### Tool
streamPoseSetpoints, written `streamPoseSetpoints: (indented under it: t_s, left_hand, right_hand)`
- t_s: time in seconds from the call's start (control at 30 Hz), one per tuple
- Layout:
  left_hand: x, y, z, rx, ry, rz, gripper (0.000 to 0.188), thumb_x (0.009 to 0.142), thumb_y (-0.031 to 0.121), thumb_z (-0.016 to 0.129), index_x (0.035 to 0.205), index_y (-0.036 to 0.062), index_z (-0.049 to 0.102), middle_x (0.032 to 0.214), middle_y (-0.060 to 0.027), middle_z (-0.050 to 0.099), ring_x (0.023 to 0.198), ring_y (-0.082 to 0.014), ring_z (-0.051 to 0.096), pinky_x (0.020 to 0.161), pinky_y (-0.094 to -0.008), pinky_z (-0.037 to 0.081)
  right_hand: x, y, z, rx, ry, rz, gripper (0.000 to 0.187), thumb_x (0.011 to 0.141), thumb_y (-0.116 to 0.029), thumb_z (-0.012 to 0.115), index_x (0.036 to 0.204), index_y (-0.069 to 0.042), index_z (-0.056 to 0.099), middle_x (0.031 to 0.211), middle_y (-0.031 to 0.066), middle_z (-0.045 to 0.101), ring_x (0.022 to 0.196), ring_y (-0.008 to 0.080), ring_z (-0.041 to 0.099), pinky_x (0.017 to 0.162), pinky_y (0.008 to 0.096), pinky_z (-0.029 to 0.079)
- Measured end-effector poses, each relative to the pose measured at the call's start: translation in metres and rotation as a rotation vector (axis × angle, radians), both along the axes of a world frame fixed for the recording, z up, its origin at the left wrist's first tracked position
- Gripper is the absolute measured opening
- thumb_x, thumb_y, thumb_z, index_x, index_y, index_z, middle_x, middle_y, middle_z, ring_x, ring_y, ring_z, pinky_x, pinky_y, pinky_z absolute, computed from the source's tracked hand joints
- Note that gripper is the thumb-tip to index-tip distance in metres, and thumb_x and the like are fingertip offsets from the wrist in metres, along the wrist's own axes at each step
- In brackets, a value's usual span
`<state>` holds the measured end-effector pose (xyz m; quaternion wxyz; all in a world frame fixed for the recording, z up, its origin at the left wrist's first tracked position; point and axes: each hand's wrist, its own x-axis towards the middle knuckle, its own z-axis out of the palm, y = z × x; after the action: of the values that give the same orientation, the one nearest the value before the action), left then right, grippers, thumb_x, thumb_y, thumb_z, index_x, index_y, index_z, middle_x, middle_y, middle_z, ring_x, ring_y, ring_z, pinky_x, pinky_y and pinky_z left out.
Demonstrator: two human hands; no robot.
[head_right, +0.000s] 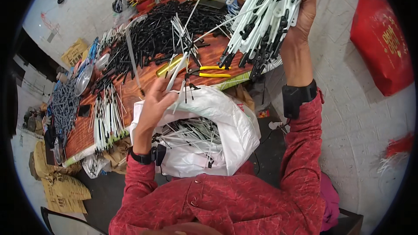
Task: The person reaches into a white bag to pull out a bundle of white and black rods and places them onto a table. They then pick up individual rods and join them together by hand before setting the assembled pieces back onto the table.
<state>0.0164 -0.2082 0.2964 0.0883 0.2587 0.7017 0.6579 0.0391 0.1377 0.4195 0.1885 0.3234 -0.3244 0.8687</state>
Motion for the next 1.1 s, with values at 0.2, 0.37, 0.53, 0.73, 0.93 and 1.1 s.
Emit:
streamPoseSetpoints:
  t_s: [0.2, 0.37, 0.53, 0.73, 0.93, 1.1]
  left_hand:
    - [0.002, 0.006, -0.011, -0.025, 0.034, -0.172, 0.063, 0.084, 0.026, 0.073, 0.134, 0.0008, 0.042, 0.107, -0.0051, 0.06, 0.098, -0.0114, 0.056, 0.082, -0.0258, 0.046]
    - [0.003, 0.004, 0.001, -0.097, -0.163, -0.32, 0.052, 0.085, 0.023, 0.072, 0.126, -0.0014, 0.05, 0.101, -0.0033, 0.061, 0.097, -0.0142, 0.057, 0.088, -0.0296, 0.045]
    - [0.01, -0.005, -0.001, 0.014, -0.248, -0.261, 0.031, 0.089, 0.02, 0.066, 0.111, -0.001, 0.061, 0.083, -0.0002, 0.059, 0.08, -0.0098, 0.056, 0.076, -0.0251, 0.045]
    - [0.001, -0.03, 0.009, 0.14, -0.11, 0.058, 0.023, 0.095, 0.022, 0.057, 0.104, 0.0021, 0.065, 0.074, 0.0046, 0.055, 0.066, -0.0025, 0.048, 0.06, -0.0178, 0.038]
    - [0.029, -0.026, 0.029, 0.004, -0.077, -0.098, 0.029, 0.099, 0.023, 0.05, 0.115, -0.0005, 0.058, 0.074, 0.0027, 0.055, 0.061, -0.0051, 0.048, 0.058, -0.02, 0.04]
    - [0.058, 0.008, 0.032, 0.139, -0.419, -0.465, 0.034, 0.101, 0.027, 0.046, 0.121, 0.0001, 0.052, 0.069, 0.0019, 0.05, 0.061, -0.0062, 0.045, 0.059, -0.0217, 0.041]
  right_hand:
    - [-0.017, -0.014, 0.017, -0.055, 0.072, 0.111, 0.06, 0.082, -0.041, 0.068, 0.123, 0.001, 0.054, 0.108, 0.0181, 0.065, 0.093, 0.0306, 0.066, 0.084, 0.0434, 0.055]
    - [-0.084, 0.001, 0.038, -0.136, 0.576, 1.34, 0.065, 0.082, -0.046, 0.067, 0.125, 0.0, 0.053, 0.113, 0.0208, 0.063, 0.104, 0.0351, 0.063, 0.09, 0.054, 0.05]
    - [-0.059, -0.002, 0.033, -0.04, 0.456, 0.969, 0.067, 0.084, -0.046, 0.064, 0.129, 0.001, 0.047, 0.113, 0.0172, 0.059, 0.103, 0.0304, 0.06, 0.088, 0.0474, 0.051]
    - [-0.007, -0.007, 0.031, 0.047, 0.198, 0.399, 0.071, 0.086, -0.045, 0.06, 0.133, 0.002, 0.037, 0.111, 0.0118, 0.053, 0.1, 0.0232, 0.057, 0.086, 0.0375, 0.051]
    - [-0.011, -0.004, 0.026, -0.059, 0.19, 0.366, 0.067, 0.087, -0.043, 0.06, 0.131, 0.003, 0.041, 0.114, 0.0143, 0.056, 0.104, 0.0247, 0.059, 0.088, 0.0358, 0.053]
    - [-0.017, -0.029, 0.014, -0.001, 0.097, -0.149, 0.061, 0.089, -0.041, 0.058, 0.129, 0.004, 0.047, 0.118, 0.0167, 0.059, 0.104, 0.0242, 0.062, 0.089, 0.0359, 0.053]
